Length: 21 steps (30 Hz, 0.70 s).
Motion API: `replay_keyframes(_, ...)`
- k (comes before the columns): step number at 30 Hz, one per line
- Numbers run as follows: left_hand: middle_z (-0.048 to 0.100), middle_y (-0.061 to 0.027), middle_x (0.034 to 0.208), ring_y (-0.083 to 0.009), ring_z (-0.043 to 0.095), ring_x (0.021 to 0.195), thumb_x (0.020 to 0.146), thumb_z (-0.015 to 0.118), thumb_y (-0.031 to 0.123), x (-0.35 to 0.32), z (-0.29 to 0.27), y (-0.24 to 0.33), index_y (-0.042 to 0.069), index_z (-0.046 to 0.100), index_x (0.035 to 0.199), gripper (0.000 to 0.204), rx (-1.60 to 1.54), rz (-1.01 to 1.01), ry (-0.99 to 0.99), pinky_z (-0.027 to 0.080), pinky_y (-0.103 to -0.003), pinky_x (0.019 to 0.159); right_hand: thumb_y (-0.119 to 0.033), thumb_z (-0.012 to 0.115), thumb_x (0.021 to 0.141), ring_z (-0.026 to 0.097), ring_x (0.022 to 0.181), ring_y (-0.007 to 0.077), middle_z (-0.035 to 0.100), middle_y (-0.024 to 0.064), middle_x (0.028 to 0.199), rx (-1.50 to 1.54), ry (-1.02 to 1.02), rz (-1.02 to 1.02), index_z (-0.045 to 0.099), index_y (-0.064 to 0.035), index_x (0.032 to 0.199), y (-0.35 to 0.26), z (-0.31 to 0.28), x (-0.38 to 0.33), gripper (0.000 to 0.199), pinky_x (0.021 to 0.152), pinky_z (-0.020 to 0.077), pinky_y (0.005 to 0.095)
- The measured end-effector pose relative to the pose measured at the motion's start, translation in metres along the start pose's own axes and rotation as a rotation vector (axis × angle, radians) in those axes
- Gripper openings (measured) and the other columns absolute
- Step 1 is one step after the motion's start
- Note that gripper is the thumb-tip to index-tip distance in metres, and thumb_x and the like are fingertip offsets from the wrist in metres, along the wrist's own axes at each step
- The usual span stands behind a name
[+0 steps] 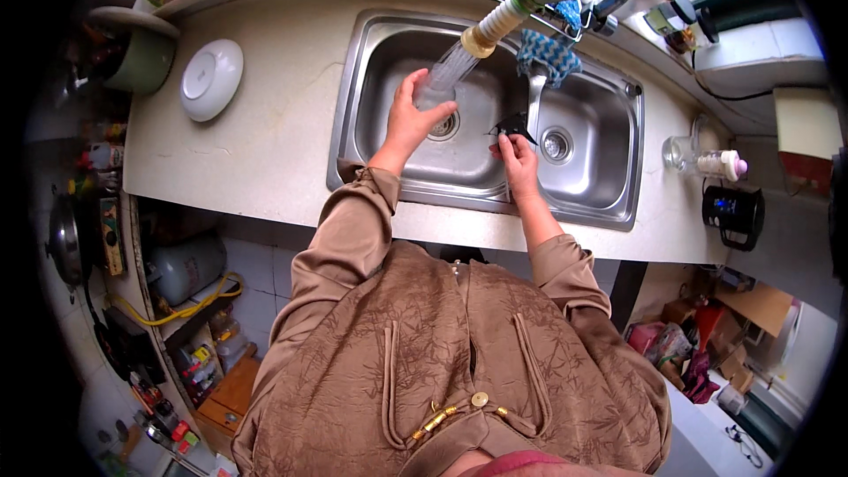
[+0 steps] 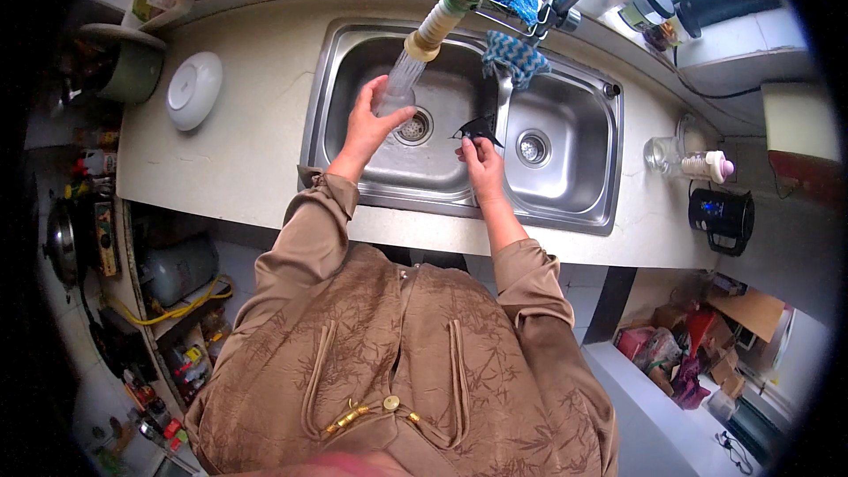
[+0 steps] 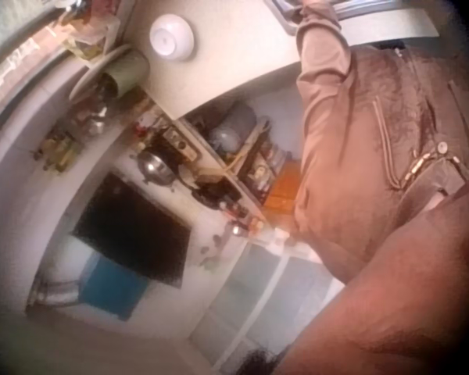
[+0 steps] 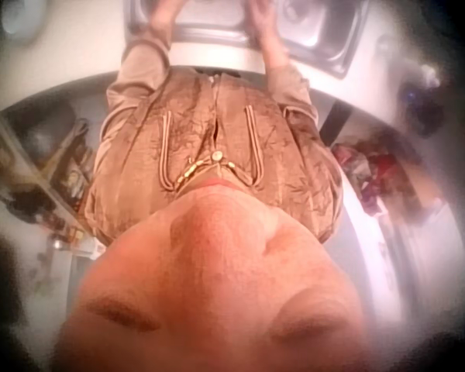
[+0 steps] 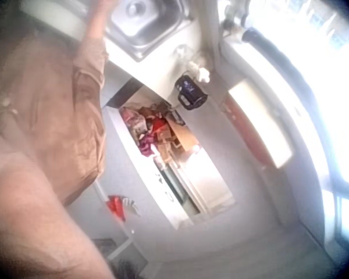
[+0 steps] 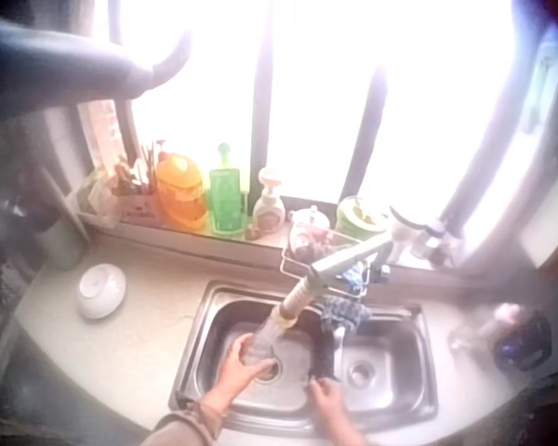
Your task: The person walks from a living area to the kitchen, fills a clear spray bottle with water from the tap, and then adds hot water from an electric kettle. The person then adds a liquid from a white bottle into the mixture and secures the spray nozzle.
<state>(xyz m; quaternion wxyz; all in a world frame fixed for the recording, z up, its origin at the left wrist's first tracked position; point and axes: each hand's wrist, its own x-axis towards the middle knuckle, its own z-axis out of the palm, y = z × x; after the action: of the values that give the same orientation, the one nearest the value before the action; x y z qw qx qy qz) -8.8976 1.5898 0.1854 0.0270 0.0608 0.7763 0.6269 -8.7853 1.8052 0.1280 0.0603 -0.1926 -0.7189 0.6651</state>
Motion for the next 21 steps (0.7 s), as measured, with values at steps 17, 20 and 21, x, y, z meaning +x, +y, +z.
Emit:
replay_keyframes(17, 0.049, -0.0182, 0.13, -0.0281, 0.048, 0.122, 0.066, 0.086, 0.022, 0.0, 0.008, 0.014, 0.008, 0.035, 0.139, 0.091, -0.009, 0.099, 0.053, 0.038, -0.038, 0.103, -0.026, 0.065, 0.09, 0.068, 0.069, 0.0132, 0.069, 0.0102, 0.073, -0.195, 0.057, -0.065, 0.06, 0.0021, 0.094, 0.002, 0.004, -0.013, 0.028, 0.064, 0.0507, 0.0253)
replay_keyframes(20, 0.048, -0.0195, 0.129, -0.0282, 0.048, 0.122, 0.065, 0.086, 0.02, 0.0, 0.008, 0.016, 0.008, 0.031, 0.141, 0.094, -0.027, 0.106, 0.059, 0.038, -0.037, 0.103, -0.026, 0.065, 0.091, 0.068, 0.069, 0.0138, 0.07, 0.0106, 0.073, -0.178, 0.054, -0.069, 0.06, 0.0017, 0.093, 0.005, 0.004, -0.013, 0.028, 0.064, 0.051, 0.0258)
replay_keyframes(21, 0.048, -0.0196, 0.129, -0.0283, 0.048, 0.122, 0.065, 0.086, 0.02, 0.0, 0.008, 0.017, 0.008, 0.031, 0.141, 0.095, -0.03, 0.11, 0.059, 0.038, -0.037, 0.103, -0.026, 0.065, 0.09, 0.068, 0.069, 0.0138, 0.07, 0.0106, 0.073, -0.174, 0.053, -0.07, 0.06, 0.0015, 0.093, 0.007, 0.004, -0.012, 0.028, 0.064, 0.0511, 0.0258)
